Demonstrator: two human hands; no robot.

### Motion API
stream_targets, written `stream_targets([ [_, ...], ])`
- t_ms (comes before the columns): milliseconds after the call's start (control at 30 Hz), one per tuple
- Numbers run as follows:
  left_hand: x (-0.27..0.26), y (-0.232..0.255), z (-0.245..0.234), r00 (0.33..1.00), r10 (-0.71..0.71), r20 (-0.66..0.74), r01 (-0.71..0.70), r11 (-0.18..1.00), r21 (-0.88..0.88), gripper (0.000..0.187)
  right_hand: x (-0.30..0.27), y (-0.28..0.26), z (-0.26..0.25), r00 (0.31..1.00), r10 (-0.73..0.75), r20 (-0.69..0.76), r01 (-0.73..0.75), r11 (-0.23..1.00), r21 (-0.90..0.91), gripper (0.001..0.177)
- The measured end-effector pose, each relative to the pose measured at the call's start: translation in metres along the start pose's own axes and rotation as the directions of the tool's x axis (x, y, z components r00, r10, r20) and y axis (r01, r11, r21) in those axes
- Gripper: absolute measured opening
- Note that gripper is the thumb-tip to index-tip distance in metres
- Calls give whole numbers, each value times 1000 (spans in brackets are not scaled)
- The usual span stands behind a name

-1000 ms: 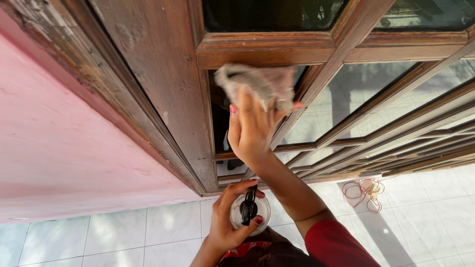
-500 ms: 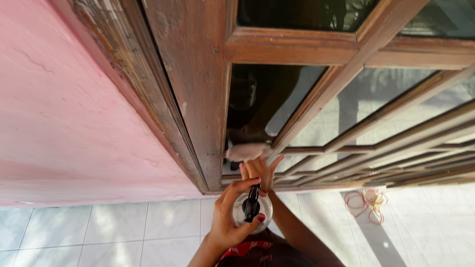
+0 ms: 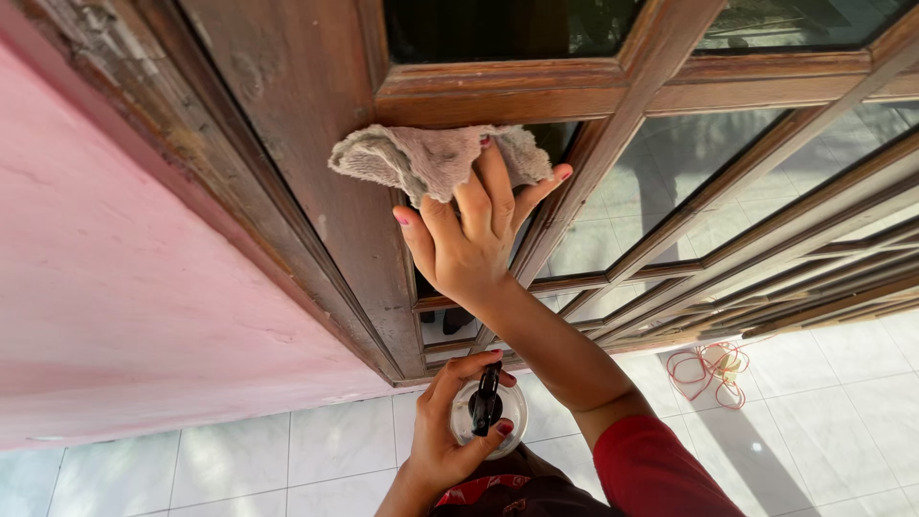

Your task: The person cleans the glass panes of a wooden door using a spray bottle and a cloth, wiping individual sections.

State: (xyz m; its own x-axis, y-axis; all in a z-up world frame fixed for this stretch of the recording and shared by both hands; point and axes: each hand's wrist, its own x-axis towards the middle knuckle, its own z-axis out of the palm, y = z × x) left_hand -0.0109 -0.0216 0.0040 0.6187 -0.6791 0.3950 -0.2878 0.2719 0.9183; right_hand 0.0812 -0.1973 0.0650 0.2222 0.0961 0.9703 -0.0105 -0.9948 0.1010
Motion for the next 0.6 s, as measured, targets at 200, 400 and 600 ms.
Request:
stream_targets([
  [200, 4, -8, -2, 1000, -3, 10, 3, 1000, -9, 63, -5, 26, -6, 991, 95, -93, -112, 975, -191, 43],
  [400, 8, -12, -3, 997, -66, 49, 68, 997, -29, 62, -26, 33, -14, 984, 157, -88, -176, 946, -272, 34],
  [600, 9, -9, 5, 997, -37, 64, 38, 999, -16, 61, -136, 13, -14, 969, 241, 52, -231, 962, -142, 15],
])
